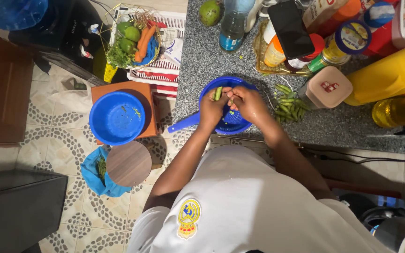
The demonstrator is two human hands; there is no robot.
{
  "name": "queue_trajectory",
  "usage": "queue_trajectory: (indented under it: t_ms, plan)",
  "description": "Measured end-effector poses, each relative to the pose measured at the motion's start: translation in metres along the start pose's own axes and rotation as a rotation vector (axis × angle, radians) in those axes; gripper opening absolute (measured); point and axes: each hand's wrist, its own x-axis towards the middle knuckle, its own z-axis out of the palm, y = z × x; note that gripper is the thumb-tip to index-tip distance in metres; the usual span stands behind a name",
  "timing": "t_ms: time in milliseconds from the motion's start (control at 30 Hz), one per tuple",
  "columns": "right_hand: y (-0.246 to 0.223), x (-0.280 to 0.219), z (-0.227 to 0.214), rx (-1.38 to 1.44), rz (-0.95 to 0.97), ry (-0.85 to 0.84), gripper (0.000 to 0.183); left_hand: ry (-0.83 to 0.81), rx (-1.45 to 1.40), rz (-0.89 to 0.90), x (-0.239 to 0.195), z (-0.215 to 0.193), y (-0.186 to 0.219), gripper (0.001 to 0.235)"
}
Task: Shelling green legume pods by hand into a blue bowl on a kitchen counter
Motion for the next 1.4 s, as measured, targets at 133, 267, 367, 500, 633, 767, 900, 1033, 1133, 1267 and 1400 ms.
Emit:
queue_trajectory:
  t_ms: [133,267,367,500,633,767,900,1033,1133,1267,1400]
  plan:
    - [0.02,-0.002,0.011,0.377,0.037,-0.009,0.019,0.037,-0.029,0.028,-0.015,-0.001,0.037,0.014]
    - [0.053,0.006,0.026,0.733,0.074,0.038,0.034,-0.031,-0.061,0.043,-0.002,0.002,0.022,0.017]
    - [0.041,-0.004,0.022,0.516,0.037,0.122,0.041,-0.118,-0.077,0.021,-0.004,0.007,0.016,0.022]
    - [0.046,-0.013,-0.002,0.531,-0.057,0.227,0.031,-0.063,-0.187,-0.147,-0.008,-0.003,0.019,0.008]
    - [0.128,0.006,-0.054,-0.247,-0.149,0.578,0.016,-0.056,-0.324,-0.266,-0.01,-0.012,0.044,0.018]
    - [0.219,0.027,-0.055,-1.0,0.145,0.333,0.02,-0.146,-0.702,-0.501,-0.01,-0.014,0.036,0.024]
    - [0.203,0.023,-0.054,-0.754,0.303,0.108,0.037,-0.124,-0.792,-0.573,-0.008,-0.01,0.023,0.027]
    - [0.164,0.008,-0.054,-0.608,0.227,0.116,0.045,-0.137,-0.803,-0.577,-0.016,-0.004,0.036,0.029]
    - [0.153,0.002,-0.055,-0.61,0.064,0.138,0.034,-0.182,-0.591,-0.503,-0.023,0.001,0.042,0.03]
    - [0.163,0.003,-0.055,-0.549,0.091,0.156,0.025,-0.214,-0.396,-0.379,-0.03,0.008,0.043,0.029]
    - [0.147,-0.007,-0.07,-0.079,0.081,0.383,0.027,-0.226,-0.213,-0.247,-0.047,0.02,0.072,0.025]
